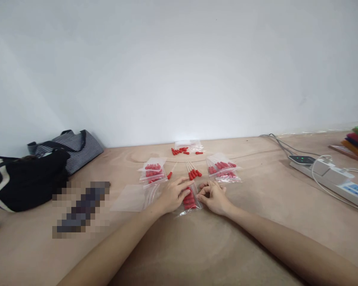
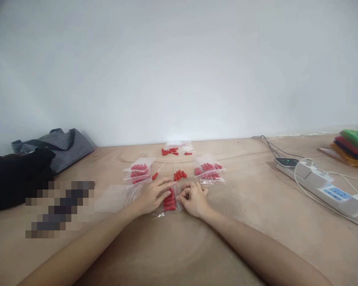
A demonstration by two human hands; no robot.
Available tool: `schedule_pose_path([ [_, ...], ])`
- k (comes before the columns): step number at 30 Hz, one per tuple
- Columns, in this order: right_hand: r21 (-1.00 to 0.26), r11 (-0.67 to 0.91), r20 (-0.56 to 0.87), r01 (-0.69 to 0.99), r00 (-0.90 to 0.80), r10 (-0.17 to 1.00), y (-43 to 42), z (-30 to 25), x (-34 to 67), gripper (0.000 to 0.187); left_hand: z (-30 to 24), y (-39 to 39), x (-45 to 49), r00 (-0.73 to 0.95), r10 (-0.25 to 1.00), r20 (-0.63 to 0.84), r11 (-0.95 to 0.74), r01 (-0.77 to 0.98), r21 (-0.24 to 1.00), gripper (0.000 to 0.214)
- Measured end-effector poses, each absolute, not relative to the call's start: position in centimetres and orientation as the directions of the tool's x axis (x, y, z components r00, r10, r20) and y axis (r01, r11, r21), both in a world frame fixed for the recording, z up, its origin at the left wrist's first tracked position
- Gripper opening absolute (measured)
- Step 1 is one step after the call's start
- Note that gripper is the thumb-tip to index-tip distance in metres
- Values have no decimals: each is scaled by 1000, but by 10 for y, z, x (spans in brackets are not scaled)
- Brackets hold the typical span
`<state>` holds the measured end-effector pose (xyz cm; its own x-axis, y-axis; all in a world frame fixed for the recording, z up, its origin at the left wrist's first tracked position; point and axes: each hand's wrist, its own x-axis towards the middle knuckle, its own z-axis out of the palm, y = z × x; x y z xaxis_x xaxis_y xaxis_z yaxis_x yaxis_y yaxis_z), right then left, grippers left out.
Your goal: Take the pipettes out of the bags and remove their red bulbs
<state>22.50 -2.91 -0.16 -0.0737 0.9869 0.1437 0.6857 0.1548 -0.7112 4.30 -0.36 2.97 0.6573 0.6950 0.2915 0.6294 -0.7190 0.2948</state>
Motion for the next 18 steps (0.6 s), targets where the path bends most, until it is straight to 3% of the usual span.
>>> schedule_pose_path([
  [8,-717,180,170,673,-81,982,-31,-1,226,20,25,21,58,823,376,427,-920,385,69,21],
  [18,-730,196,179,655,-95,979,-29,-1,227,28,15,20,57,773,230,591,-942,329,-65,24],
])
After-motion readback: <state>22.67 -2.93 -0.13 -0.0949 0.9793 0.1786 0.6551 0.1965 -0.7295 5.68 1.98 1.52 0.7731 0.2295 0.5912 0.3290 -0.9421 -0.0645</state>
